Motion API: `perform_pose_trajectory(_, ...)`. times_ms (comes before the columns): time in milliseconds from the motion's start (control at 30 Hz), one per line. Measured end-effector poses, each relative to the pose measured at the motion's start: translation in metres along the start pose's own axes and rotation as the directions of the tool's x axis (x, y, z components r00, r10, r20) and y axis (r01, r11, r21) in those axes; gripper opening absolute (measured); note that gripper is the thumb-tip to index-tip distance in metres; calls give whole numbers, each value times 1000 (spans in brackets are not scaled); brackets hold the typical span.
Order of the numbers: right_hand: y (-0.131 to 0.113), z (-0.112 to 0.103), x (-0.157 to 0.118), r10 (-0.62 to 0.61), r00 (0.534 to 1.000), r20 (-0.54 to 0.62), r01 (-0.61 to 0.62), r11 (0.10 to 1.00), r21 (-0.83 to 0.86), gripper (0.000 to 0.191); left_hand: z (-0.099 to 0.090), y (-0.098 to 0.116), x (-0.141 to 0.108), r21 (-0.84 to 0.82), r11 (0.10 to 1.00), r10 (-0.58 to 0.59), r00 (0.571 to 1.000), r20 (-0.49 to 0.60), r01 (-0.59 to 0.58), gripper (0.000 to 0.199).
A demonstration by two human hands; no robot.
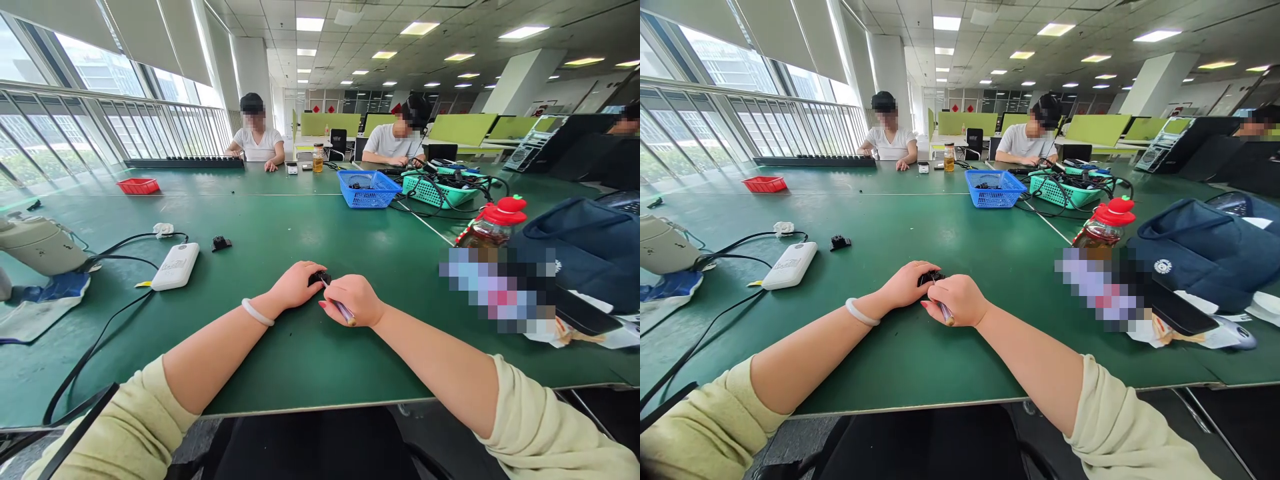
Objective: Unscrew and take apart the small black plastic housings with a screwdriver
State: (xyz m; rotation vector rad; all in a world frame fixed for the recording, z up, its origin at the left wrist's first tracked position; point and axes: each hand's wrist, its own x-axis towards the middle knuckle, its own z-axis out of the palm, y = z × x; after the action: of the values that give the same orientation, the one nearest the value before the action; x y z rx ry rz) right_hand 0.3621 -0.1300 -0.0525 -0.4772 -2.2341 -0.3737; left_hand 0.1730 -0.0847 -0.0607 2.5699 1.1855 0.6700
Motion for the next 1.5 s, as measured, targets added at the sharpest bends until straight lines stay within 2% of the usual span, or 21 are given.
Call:
perform_pose_trajectory(267, 3, 2, -3, 48, 999, 23, -49, 998, 33, 25, 0, -2, 0, -7, 1000, -24, 1000, 12, 24, 39)
perform_pose_trajectory(333, 3, 1, -3, 108, 994, 15, -109, 990, 85, 26, 0, -3, 0, -10, 999, -30, 1000, 7, 30, 40)
perform_pose_trajectory(433, 3, -1, -2, 266, 964, 14, -262, 938, 225, 28, 0, -3, 0, -14, 999, -37, 999, -3, 37, 41)
perform_pose_trajectory(533, 5, -4, 0, 473, 881, 1, -444, 826, 347, 36, -2, -1, 0, -13, 999, -38, 999, -6, 38, 37)
perform_pose_trajectory(667, 13, -6, 1, 728, 686, -18, -653, 625, 428, 50, -4, 1, 0, -19, 999, -30, 1000, 5, 31, 33)
perform_pose_trajectory(767, 19, -6, 2, 831, 556, -20, -716, 491, 496, 58, -5, 1, 1, -23, 999, -30, 999, 12, 31, 34)
perform_pose_trajectory(833, 22, -6, 3, 854, 520, -2, -724, 442, 530, 59, -5, 1, 1, -27, 999, -30, 999, 16, 31, 34)
perform_pose_trajectory(1267, 34, -9, 5, 867, 450, 215, -764, 249, 595, 57, -5, 1, 2, -39, 999, -28, 999, 20, 29, 35)
perform_pose_trajectory(1400, 37, -11, 8, 845, 473, 248, -770, 260, 582, 53, -5, 1, 1, -49, 998, -25, 1000, 16, 26, 34)
perform_pose_trajectory(1500, 41, -10, 7, 812, 521, 261, -727, 263, 634, 51, -6, 2, 2, -54, 998, -24, 1000, 13, 25, 32)
